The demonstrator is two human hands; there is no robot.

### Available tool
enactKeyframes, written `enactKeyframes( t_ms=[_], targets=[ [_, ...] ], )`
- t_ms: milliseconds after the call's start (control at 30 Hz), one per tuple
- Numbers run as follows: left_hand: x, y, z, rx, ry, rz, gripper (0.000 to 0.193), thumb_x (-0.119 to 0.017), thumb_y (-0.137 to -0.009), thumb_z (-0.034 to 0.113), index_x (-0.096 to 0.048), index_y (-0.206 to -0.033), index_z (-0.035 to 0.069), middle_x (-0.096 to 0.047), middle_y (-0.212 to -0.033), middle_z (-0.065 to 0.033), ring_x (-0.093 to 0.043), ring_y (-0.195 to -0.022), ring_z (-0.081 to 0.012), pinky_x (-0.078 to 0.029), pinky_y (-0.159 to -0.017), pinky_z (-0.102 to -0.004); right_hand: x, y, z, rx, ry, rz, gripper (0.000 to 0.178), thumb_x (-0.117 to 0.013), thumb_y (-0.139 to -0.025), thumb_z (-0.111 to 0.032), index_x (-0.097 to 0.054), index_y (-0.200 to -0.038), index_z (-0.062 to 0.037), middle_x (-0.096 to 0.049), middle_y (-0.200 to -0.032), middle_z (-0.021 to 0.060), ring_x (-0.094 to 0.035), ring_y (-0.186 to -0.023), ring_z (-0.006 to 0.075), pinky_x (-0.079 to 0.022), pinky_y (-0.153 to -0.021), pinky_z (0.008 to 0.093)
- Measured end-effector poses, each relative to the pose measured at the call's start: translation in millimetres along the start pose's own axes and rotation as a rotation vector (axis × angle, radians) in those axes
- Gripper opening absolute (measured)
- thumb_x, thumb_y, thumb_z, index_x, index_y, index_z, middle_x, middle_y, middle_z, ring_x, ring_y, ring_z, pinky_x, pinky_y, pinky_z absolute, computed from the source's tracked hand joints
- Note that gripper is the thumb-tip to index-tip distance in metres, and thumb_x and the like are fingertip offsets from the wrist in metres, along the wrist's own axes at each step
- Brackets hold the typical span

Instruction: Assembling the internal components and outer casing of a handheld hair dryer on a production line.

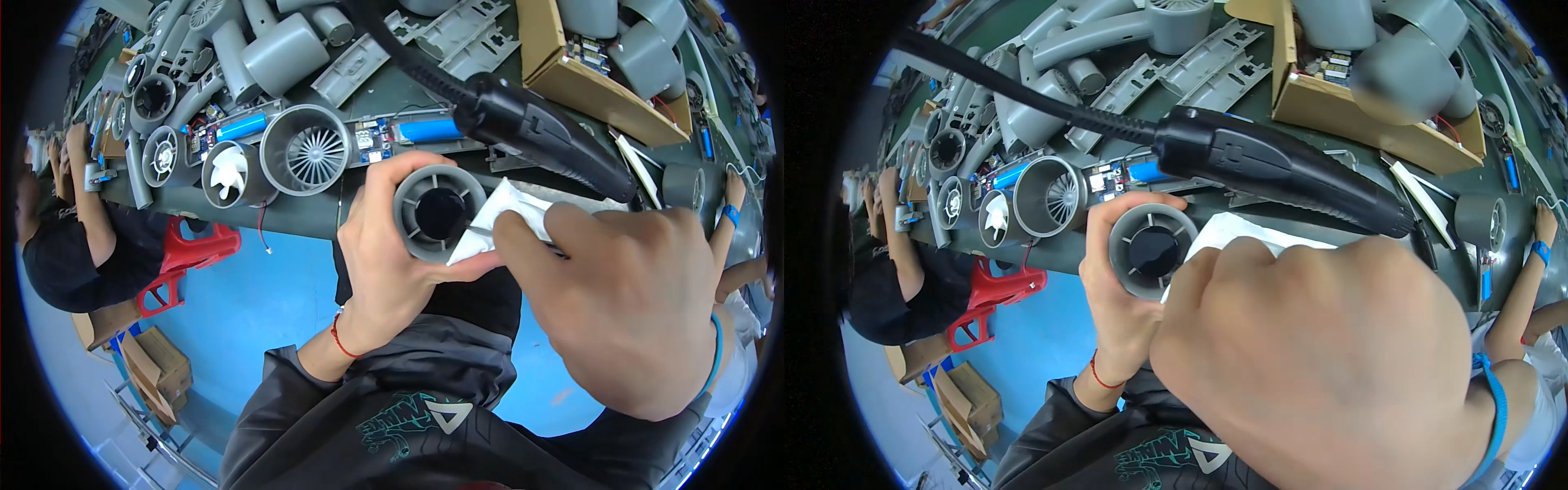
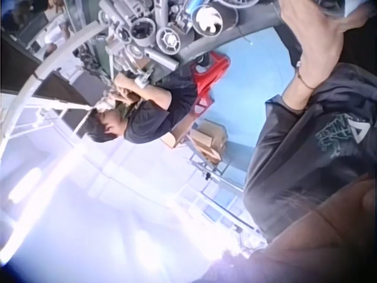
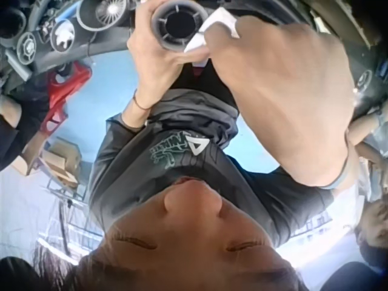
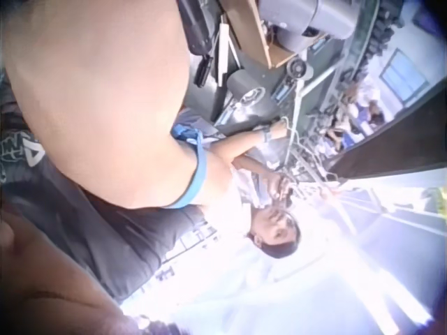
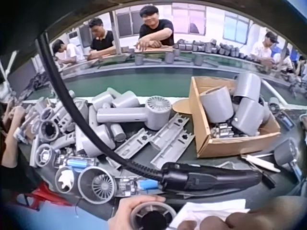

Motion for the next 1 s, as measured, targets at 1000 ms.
enactKeyframes(
  t_ms=[1000],
  targets=[
    [0.6, 2.9, 7.9, -0.081, -0.117, 0.083, 0.082, -0.095, -0.049, 0.026, -0.049, -0.112, 0.002, -0.066, -0.102, -0.0091, -0.065, -0.088, -0.0166, -0.052, -0.079, -0.0290, -19.3, -3.9, 22.6, -0.017, -0.214, -0.093, 0.013, -0.071, -0.073, -0.014, -0.060, -0.076, -0.0090, -0.049, -0.055, 0.0034, -0.052, -0.048, 0.0228, -0.036, -0.047, 0.0347]
  ],
)
Point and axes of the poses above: each hand's wrist, its own y-axis away from the middle knuckle, its own x-axis out of the back of the hand, z = x × y, the point moved 9 cm from there along -y, towards the middle knuckle
